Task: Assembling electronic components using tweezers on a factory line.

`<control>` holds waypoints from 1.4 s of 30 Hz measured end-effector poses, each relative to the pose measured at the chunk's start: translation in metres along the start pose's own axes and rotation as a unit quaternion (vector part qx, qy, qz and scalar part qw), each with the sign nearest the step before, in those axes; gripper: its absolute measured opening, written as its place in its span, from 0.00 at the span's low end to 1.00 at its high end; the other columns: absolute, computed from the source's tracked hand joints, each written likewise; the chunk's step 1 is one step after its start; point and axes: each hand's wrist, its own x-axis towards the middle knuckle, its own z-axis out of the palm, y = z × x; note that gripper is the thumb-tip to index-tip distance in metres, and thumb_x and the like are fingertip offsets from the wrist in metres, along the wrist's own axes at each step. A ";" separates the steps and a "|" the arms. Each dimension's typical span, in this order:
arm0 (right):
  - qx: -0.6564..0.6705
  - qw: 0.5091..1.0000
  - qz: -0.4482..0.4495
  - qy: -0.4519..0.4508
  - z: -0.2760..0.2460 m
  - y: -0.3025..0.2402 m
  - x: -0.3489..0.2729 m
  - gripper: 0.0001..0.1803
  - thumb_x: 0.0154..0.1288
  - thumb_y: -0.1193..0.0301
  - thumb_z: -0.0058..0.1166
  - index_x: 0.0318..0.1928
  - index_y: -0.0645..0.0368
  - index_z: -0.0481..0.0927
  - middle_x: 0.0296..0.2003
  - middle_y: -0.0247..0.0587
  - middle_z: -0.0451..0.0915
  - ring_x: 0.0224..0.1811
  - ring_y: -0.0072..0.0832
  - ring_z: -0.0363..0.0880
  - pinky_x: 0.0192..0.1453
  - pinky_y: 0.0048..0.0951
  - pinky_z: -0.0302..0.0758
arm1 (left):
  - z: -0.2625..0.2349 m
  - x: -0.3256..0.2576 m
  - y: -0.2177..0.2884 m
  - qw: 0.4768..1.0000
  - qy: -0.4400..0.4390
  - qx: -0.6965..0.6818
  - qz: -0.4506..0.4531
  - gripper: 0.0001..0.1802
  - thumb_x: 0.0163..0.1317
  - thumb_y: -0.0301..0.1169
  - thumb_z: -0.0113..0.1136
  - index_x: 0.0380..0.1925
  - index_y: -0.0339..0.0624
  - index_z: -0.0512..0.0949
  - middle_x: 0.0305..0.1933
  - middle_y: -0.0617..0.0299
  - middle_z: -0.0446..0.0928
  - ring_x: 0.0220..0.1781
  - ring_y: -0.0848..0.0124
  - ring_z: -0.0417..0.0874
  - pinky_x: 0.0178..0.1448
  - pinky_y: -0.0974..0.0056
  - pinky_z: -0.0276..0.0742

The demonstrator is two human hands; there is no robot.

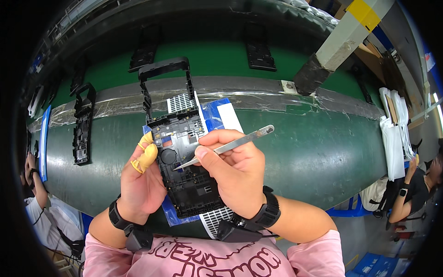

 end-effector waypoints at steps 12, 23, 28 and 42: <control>0.011 1.000 -0.003 0.000 0.002 -0.001 -0.001 0.09 0.52 0.82 0.50 0.37 0.66 0.70 0.27 0.37 0.74 0.28 0.16 0.74 0.28 0.12 0.68 | 0.000 -0.001 0.000 1.000 -0.003 0.004 0.000 0.19 0.58 0.35 0.44 0.49 0.39 0.60 0.49 0.55 0.67 0.50 0.66 0.69 0.52 0.61 0.67; 0.001 1.000 -0.001 -0.007 0.001 -0.002 -0.003 0.09 0.53 0.83 0.49 0.37 0.67 0.69 0.28 0.37 0.74 0.28 0.17 0.74 0.31 0.13 0.70 | 0.002 -0.003 0.000 1.000 0.009 0.014 0.007 0.20 0.58 0.36 0.44 0.50 0.40 0.60 0.49 0.55 0.66 0.51 0.66 0.69 0.53 0.60 0.67; -0.004 1.000 -0.004 -0.009 0.003 0.000 -0.001 0.09 0.53 0.83 0.49 0.37 0.67 0.69 0.28 0.37 0.74 0.28 0.17 0.73 0.33 0.15 0.71 | 0.000 -0.002 0.000 1.000 0.009 0.016 0.006 0.20 0.58 0.36 0.44 0.50 0.40 0.60 0.49 0.55 0.66 0.51 0.65 0.69 0.52 0.60 0.68; 0.037 0.994 -0.043 0.088 -0.002 -0.014 0.013 0.09 0.51 0.82 0.49 0.35 0.66 0.70 0.22 0.37 0.72 0.16 0.14 0.63 0.18 0.13 0.58 | -0.008 0.021 0.007 0.994 0.000 0.106 0.026 0.30 0.42 0.10 0.45 0.49 0.40 0.58 0.46 0.57 0.66 0.47 0.66 0.71 0.46 0.65 0.71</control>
